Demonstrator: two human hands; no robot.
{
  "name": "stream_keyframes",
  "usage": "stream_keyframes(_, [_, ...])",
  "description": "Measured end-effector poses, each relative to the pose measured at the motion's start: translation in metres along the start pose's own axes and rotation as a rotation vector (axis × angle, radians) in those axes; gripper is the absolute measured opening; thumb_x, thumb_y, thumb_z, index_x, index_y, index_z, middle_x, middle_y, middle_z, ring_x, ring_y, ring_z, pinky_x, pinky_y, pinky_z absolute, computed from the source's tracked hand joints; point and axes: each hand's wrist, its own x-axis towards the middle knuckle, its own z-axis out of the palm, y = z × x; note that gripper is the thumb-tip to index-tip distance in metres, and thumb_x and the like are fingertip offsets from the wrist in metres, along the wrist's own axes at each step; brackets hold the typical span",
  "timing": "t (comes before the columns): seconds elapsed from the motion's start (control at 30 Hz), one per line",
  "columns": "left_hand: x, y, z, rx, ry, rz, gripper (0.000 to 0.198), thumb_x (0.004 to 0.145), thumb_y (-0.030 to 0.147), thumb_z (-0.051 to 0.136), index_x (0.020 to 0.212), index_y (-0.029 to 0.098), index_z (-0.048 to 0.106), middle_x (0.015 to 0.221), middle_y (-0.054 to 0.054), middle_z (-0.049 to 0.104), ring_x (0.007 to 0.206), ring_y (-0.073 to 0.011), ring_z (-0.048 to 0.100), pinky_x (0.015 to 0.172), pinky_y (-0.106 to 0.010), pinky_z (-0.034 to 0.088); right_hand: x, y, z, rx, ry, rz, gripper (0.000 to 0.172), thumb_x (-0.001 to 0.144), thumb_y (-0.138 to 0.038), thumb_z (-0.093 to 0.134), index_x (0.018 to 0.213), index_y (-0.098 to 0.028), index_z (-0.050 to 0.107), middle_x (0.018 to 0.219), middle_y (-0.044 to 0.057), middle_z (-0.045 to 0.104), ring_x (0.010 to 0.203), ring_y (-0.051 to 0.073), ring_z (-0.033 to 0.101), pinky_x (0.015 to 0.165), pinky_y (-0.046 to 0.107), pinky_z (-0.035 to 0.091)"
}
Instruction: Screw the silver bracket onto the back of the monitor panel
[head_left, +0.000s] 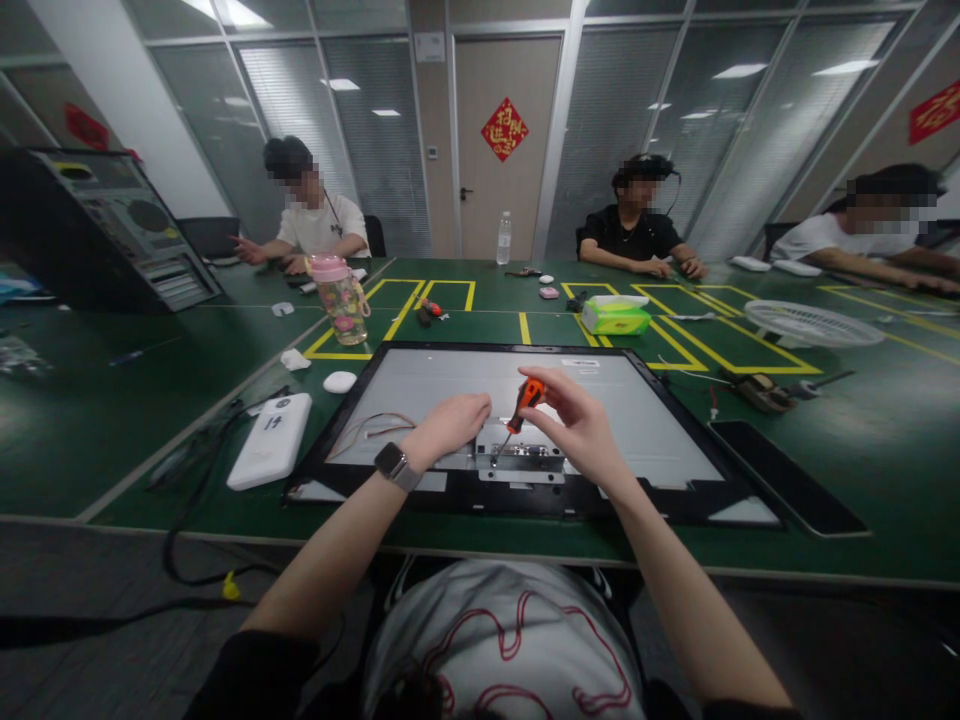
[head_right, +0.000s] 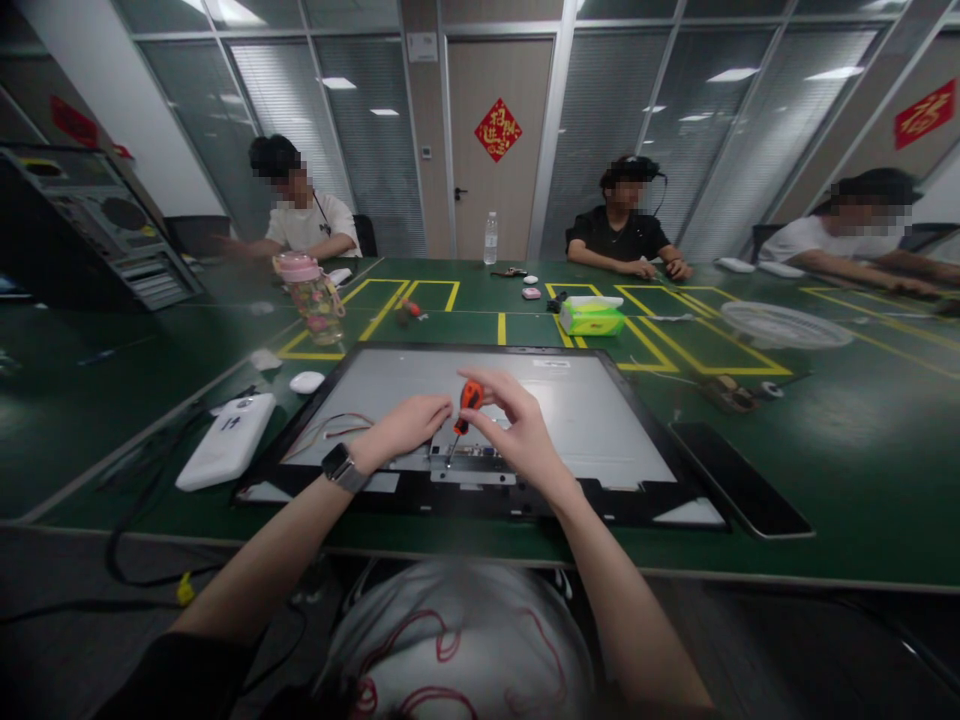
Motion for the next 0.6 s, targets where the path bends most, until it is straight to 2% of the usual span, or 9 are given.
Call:
stream_keyframes(0.07, [0.0006,-0.0003,0.0008,0.002,0.000,-0.003,0.034,0.101,0.028,0.028,0.095,0.017,0.060,0.093,-0.010,0.069,0.085,-0.0229,0.066,0.075,-0.032,0.047,-0.0007,0.0008,0.0005,0.054,-0.016,0.012,0.040,0.091,-0.024,0.061,0.131,-0.030,0.056,0.116,0.007,0.065,0.104,0.021,0.064,0.096,0.041,0.053])
stream_keyframes(0.17, [0.0012,-0.0010,0.0018,0.004,-0.002,-0.009,0.033,0.101,0.028,0.028,0.098,0.017,0.060,0.094,-0.010,0.069,0.085,-0.0227,0.066,0.075,-0.032,0.047,-0.0014,0.0015,0.0011,0.094,-0.067,0.021,0.042,0.093,-0.024,0.058,0.134,-0.030,0.050,0.125,0.009,0.061,0.109,0.022,0.063,0.096,0.043,0.053])
stream_keyframes(0.23, [0.0010,-0.0012,0.0019,0.004,-0.003,-0.013,0.032,0.101,0.028,0.029,0.098,0.017,0.060,0.093,-0.010,0.069,0.085,-0.0222,0.066,0.076,-0.031,0.047,-0.0012,0.0034,0.0015,0.019,-0.036,0.006,0.043,0.088,-0.025,0.065,0.129,-0.029,0.053,0.125,0.008,0.059,0.108,0.023,0.062,0.095,0.041,0.054])
stream_keyframes(0.33, [0.0005,-0.0009,0.0015,0.003,-0.003,-0.017,0.033,0.101,0.028,0.029,0.099,0.017,0.060,0.093,-0.010,0.069,0.086,-0.0222,0.066,0.077,-0.031,0.048,-0.0006,0.0071,0.0020,-0.082,0.042,-0.002,0.045,0.083,-0.024,0.072,0.125,-0.029,0.057,0.111,0.006,0.062,0.096,0.020,0.063,0.090,0.039,0.056])
stream_keyframes(0.4, [0.0003,-0.0006,0.0014,0.001,-0.003,-0.019,0.034,0.101,0.028,0.029,0.099,0.017,0.060,0.094,-0.010,0.070,0.086,-0.0222,0.066,0.078,-0.031,0.048,-0.0010,0.0080,0.0026,-0.043,0.022,0.011,0.047,0.085,-0.022,0.069,0.129,-0.028,0.054,0.109,0.006,0.064,0.095,0.020,0.065,0.091,0.040,0.056])
stream_keyframes(0.5, [0.0002,-0.0005,0.0015,-0.006,-0.003,-0.019,0.033,0.101,0.028,0.029,0.103,0.017,0.060,0.097,-0.010,0.070,0.089,-0.0220,0.066,0.081,-0.032,0.048,-0.0025,0.0065,0.0041,0.053,-0.044,0.009,0.048,0.089,-0.020,0.062,0.134,-0.028,0.048,0.118,0.009,0.063,0.101,0.021,0.067,0.092,0.041,0.056])
stream_keyframes(0.6, [0.0000,-0.0006,0.0014,-0.015,-0.001,-0.010,0.032,0.101,0.027,0.030,0.104,0.017,0.060,0.098,-0.010,0.070,0.091,-0.0221,0.066,0.082,-0.032,0.048,-0.0030,0.0055,0.0053,0.032,-0.065,0.004,0.050,0.088,-0.020,0.062,0.135,-0.029,0.047,0.117,0.008,0.063,0.100,0.021,0.067,0.091,0.041,0.057])
